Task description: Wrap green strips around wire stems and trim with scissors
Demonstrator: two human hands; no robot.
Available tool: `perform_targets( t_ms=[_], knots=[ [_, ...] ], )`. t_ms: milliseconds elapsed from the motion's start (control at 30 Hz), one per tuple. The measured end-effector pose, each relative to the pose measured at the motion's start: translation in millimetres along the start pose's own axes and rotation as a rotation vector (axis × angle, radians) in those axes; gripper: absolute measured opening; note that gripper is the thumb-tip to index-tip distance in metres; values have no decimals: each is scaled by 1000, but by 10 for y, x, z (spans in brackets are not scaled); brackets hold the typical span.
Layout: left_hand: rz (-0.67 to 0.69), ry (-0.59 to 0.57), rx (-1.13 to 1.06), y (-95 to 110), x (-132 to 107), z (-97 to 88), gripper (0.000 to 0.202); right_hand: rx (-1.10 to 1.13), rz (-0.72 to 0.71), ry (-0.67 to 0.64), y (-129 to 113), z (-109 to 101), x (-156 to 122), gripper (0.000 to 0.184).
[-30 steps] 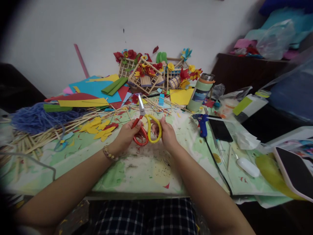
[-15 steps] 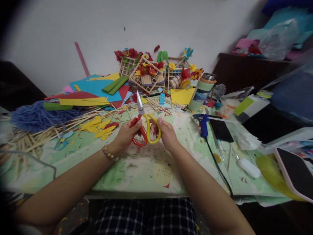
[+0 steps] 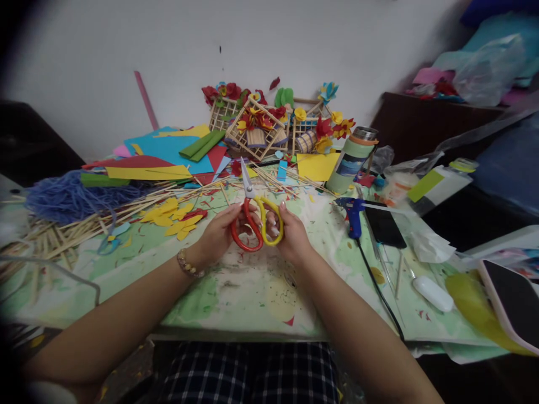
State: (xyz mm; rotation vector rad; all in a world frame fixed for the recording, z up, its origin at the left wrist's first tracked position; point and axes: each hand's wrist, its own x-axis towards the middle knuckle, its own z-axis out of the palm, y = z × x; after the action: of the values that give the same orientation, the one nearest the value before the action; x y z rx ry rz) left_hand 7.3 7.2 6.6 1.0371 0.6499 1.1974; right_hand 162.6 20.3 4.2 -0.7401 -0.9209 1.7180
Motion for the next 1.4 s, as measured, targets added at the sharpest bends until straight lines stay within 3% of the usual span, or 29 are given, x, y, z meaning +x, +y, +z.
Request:
perform_targets(
  t_ms=[167, 467, 867, 1000, 1167, 1400],
  knots=[
    [7, -139, -47, 5, -16, -2, 35, 134, 132, 10, -59, -43, 3, 45],
    [58, -157, 56, 9, -25, 13, 34, 159, 90, 7, -54, -58, 4, 47],
    [78, -72, 80, 6, -16, 25, 27, 165, 8, 37, -97, 50, -52, 37],
    [69, -129, 97, -4, 11, -28, 31, 221, 17, 46, -92, 61, -51, 29],
    [89, -197, 109, -14, -9, -31, 31, 206, 67, 75, -75, -2, -10, 34],
    [138, -176, 159, 9, -41, -7, 30, 232, 60, 62, -83, 18, -17, 31]
  ],
)
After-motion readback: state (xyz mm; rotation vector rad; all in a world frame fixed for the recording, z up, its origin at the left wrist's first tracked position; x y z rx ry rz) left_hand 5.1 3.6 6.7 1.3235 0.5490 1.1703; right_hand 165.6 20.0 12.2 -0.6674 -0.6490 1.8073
